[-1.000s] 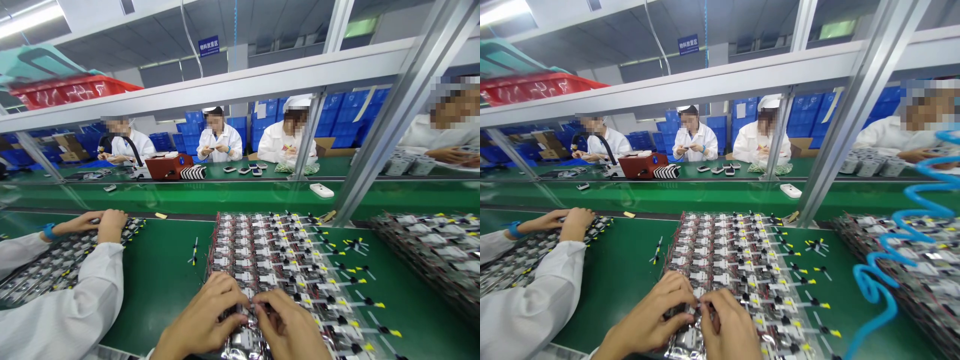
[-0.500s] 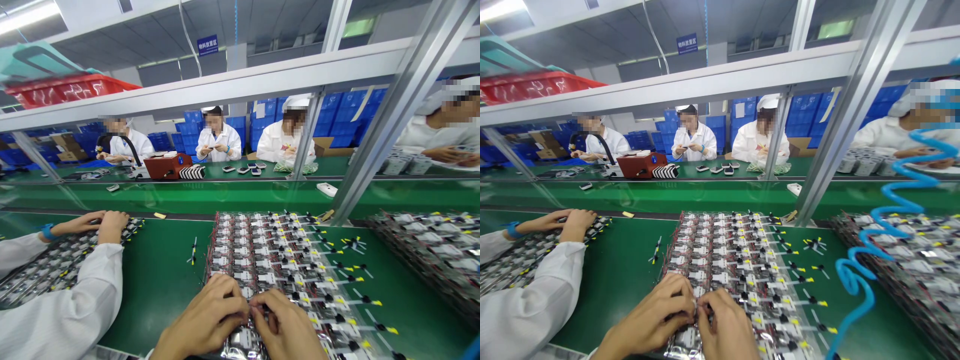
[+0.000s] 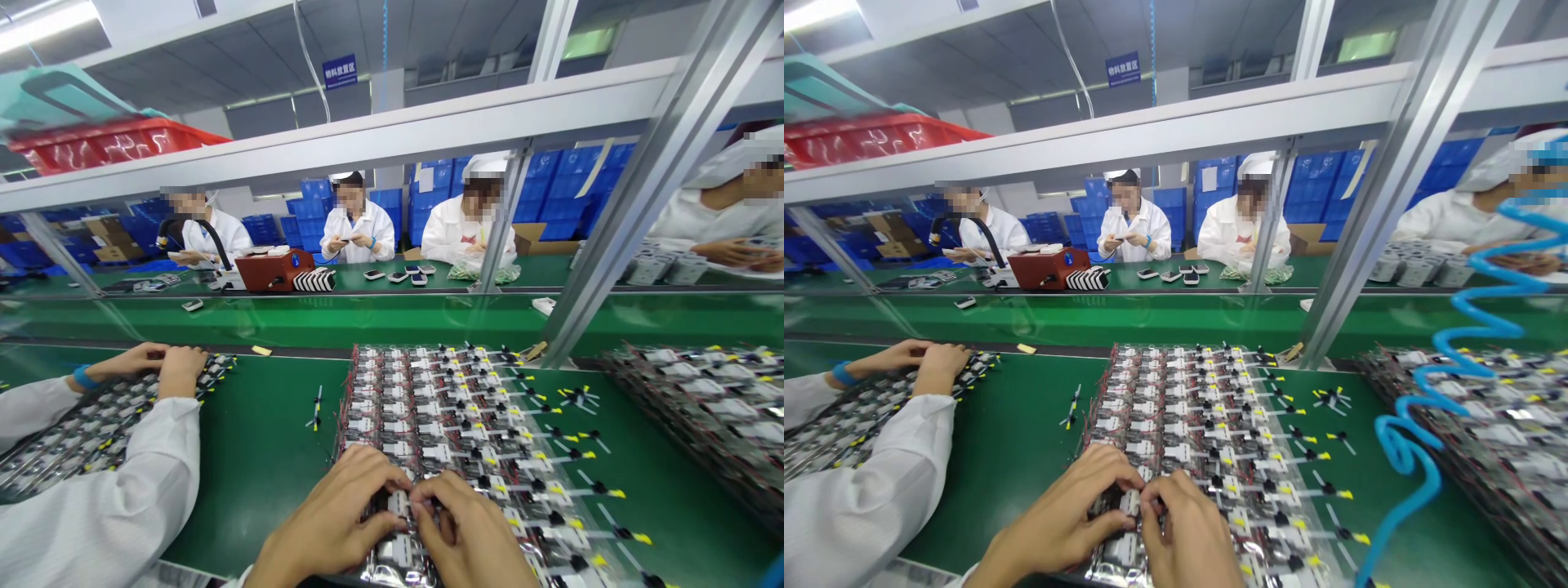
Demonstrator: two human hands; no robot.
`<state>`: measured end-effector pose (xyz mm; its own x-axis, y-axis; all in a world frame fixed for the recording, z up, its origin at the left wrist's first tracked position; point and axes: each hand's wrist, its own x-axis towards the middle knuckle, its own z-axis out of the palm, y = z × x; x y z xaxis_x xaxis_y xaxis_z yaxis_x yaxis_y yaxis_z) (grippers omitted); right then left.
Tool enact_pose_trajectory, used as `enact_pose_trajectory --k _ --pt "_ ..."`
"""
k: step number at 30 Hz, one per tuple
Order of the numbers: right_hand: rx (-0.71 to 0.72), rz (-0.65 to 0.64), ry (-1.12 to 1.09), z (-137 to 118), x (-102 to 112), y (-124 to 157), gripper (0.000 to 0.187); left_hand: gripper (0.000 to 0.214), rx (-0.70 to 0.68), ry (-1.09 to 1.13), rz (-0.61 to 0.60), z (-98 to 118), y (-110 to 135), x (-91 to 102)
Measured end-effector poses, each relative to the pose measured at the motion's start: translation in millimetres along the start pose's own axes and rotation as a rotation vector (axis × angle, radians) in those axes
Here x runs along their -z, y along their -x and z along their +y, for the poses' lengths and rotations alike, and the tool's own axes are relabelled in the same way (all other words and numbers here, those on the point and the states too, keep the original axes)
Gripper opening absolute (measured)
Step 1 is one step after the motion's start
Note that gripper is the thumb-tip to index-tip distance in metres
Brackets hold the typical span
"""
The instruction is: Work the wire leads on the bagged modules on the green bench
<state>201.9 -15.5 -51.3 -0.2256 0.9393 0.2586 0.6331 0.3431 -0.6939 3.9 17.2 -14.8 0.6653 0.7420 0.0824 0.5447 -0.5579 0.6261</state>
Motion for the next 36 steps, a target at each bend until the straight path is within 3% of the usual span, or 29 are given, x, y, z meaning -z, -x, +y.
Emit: enact_pose_trajectory --k 11,18,22,36 --pt "-0.025 -0.066 0.006 -0.7 2.3 -2.0 0.029 0.026 0.018 0.036 0.018 -2.8 1.2 -2.4" --pt "-0.016 -0.025 -0.144 -0.5 8.1 3.1 0.029 0.027 0.041 0.039 0.011 -3.3 1.0 -2.2" --pt "-0.044 -0.082 -0.124 -0.4 5.9 3.1 0.029 0.029 0.044 0.047 0.012 -3.8 1.6 -2.3" --pt "-0.133 -0.088 -0.108 -5.8 4.4 -0.2 0.030 0.029 0.052 0.055 0.008 -5.5 1.7 -2.3"
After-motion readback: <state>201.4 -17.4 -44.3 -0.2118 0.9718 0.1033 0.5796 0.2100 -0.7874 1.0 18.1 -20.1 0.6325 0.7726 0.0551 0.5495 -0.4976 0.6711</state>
